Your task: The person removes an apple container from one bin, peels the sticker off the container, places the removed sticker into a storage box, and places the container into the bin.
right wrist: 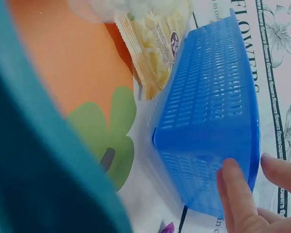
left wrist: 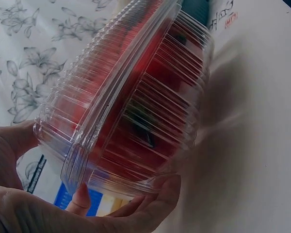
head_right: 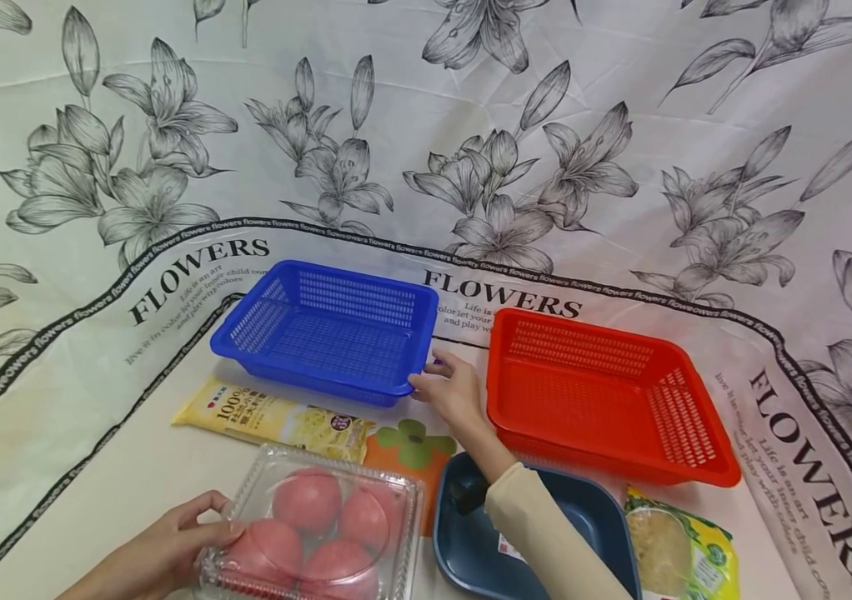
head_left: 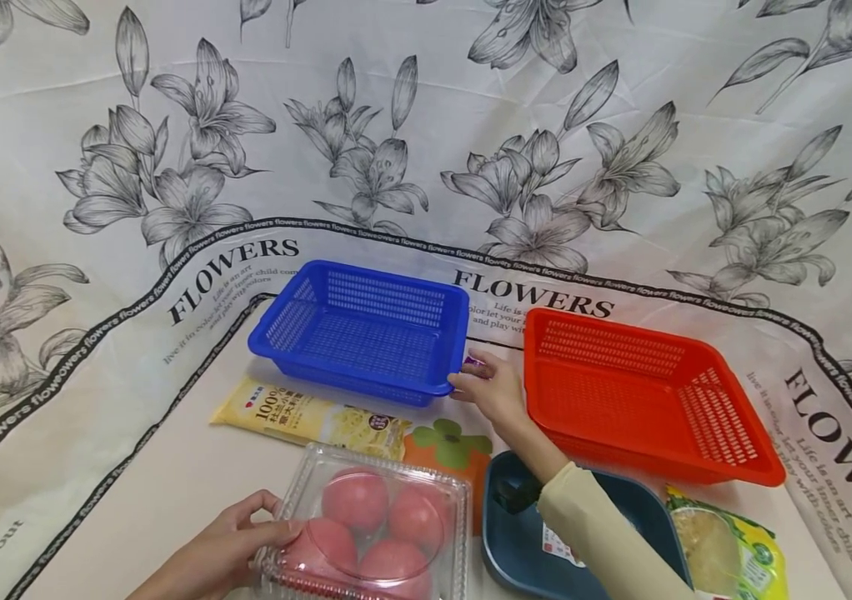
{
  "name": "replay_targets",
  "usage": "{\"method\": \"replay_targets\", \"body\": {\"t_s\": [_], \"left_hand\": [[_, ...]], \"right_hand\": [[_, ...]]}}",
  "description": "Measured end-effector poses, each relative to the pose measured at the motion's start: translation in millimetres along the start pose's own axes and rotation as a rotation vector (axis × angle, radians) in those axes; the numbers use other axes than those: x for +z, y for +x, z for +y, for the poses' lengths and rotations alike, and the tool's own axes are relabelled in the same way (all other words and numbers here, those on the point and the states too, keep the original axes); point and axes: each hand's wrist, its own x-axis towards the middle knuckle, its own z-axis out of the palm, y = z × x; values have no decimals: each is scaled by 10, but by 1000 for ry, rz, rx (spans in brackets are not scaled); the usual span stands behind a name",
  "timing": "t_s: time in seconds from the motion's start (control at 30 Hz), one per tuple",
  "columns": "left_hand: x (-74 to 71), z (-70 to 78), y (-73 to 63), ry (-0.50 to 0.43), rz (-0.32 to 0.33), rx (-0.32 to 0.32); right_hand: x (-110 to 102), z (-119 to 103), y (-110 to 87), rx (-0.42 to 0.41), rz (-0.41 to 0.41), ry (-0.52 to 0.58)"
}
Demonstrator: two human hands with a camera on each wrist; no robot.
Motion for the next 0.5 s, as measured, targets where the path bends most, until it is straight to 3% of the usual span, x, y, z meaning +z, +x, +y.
{"method": "replay_targets", "body": {"t_s": [0.17, 0.3, 0.4, 0.5], "left_hand": [[-22, 27, -52, -31, -20, 37], [-85, 124, -132, -88, -61, 78], [-159, 294, -206, -76, -71, 138], [-299, 546, -267, -4, -95, 229]], "right_hand": [[17, -29, 6, -41, 39, -161], [9, -30, 16, -26, 33, -189], [17, -29, 29, -14, 14, -165], [29, -24, 36, -6, 7, -161]]}}
